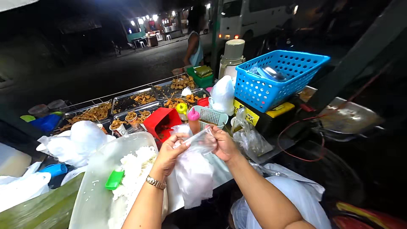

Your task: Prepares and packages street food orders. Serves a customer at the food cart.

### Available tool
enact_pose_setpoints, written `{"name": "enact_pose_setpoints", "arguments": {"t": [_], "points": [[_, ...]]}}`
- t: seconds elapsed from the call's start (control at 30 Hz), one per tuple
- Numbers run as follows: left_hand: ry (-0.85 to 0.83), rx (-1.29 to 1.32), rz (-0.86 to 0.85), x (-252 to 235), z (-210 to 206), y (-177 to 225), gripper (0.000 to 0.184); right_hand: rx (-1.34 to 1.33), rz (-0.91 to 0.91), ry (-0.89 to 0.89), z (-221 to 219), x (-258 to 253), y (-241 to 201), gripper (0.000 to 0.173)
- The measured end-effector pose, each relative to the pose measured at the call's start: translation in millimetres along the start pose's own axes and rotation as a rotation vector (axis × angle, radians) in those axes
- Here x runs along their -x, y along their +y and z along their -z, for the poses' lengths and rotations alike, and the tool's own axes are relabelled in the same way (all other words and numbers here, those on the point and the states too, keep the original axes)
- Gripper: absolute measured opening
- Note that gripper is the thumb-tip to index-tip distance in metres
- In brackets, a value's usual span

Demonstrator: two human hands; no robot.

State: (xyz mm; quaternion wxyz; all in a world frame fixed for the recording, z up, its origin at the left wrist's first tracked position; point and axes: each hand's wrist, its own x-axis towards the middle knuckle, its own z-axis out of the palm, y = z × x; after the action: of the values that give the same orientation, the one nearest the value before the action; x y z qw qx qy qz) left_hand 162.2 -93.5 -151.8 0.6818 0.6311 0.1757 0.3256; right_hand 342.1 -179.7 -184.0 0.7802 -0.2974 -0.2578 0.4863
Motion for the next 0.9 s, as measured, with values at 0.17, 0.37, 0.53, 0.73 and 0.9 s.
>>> {"name": "enact_pose_setpoints", "arguments": {"t": [0.17, 0.37, 0.53, 0.73, 0.9], "points": [[0.111, -0.537, -0.287, -4, 21, 1, 0.027, 0.884, 0.299, -0.252, -3, -13, -25, 0.025], [0.198, -0.339, 0.306, -14, 12, -12, 0.048, 1.31, 0.013, -0.192, -13, -62, 5, 0.031], [0.252, -0.37, 0.61, -24, 16, -37, 0.023, 0.903, -0.397, 0.046, 36, -68, 83, 0.035], [0.169, -0.363, 0.59, -28, 19, -45, 0.028, 0.869, 0.028, -0.15, 25, -51, 58, 0.074], [0.158, -0.628, 0.497, -31, 27, -48, 0.027, 1.114, 0.114, -0.088, 20, -49, 91, 0.08]]}}
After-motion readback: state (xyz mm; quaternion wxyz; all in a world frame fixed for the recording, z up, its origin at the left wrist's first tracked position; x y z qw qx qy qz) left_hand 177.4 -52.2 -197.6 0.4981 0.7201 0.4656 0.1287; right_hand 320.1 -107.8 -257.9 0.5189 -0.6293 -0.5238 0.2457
